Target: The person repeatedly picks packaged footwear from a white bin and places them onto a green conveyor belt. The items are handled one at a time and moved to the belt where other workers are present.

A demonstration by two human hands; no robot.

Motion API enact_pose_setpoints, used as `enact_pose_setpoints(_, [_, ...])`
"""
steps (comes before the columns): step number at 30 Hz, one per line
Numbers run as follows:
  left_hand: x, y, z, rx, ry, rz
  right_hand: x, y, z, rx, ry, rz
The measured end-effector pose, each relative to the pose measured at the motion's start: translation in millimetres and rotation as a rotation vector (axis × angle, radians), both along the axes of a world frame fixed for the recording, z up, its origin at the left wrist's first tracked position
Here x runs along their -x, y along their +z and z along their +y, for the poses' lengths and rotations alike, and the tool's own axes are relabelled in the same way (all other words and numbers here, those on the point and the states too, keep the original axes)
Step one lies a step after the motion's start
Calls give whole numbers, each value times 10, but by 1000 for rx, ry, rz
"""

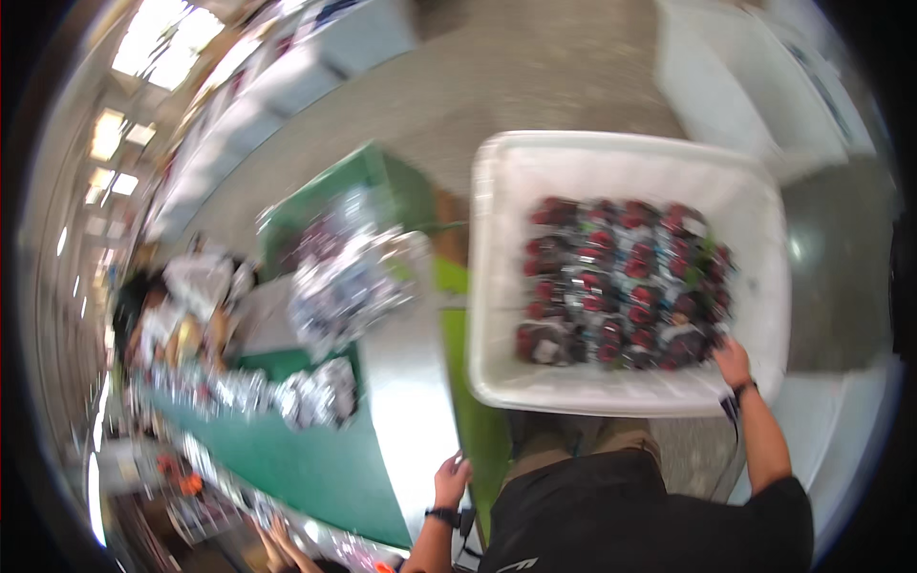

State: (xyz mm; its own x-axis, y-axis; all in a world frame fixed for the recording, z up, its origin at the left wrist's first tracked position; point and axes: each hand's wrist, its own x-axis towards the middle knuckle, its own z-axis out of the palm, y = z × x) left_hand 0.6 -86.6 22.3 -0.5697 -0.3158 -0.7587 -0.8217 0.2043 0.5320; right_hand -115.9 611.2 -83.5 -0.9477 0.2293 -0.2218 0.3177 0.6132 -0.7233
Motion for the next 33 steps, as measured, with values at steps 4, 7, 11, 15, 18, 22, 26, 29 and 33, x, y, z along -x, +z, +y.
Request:
enact_pose_setpoints(4, [51, -252, -920, 353, 37, 199, -814, -81, -323, -69, -251, -284])
enact_pose_setpoints(7, [127, -430, -1631, 492, 142, 470, -1314, -126, -725, 112, -400, -459])
enact_pose_setpoints(11, [383, -580, -2500, 687, 328, 478, -1443, 102, -1368, 167, -345, -636])
enact_pose_setpoints(15, [764, -628, -3213, 828, 334, 471, -1271, 546, -1761, 201, -277, -580])
enact_pose_setpoints(18, [1068, -621, -3540, 725, 349, 394, -1054, 943, -1966, 161, -199, -543])
enact_pose_setpoints(22, [1205, -694, -3555, 674, 304, 72, -781, 1332, -2187, 117, -117, -499])
enact_pose_setpoints(26, [1090, -738, -3360, 486, 348, 164, -697, 1435, -2346, 120, -75, -480])
enact_pose_setpoints(29, [819, -705, -2853, 746, 386, 596, -720, 1371, -2405, 120, -39, -516])
enact_pose_setpoints(33, [229, -536, -2091, 771, 227, 856, -837, 1271, -2424, 162, -51, -554])
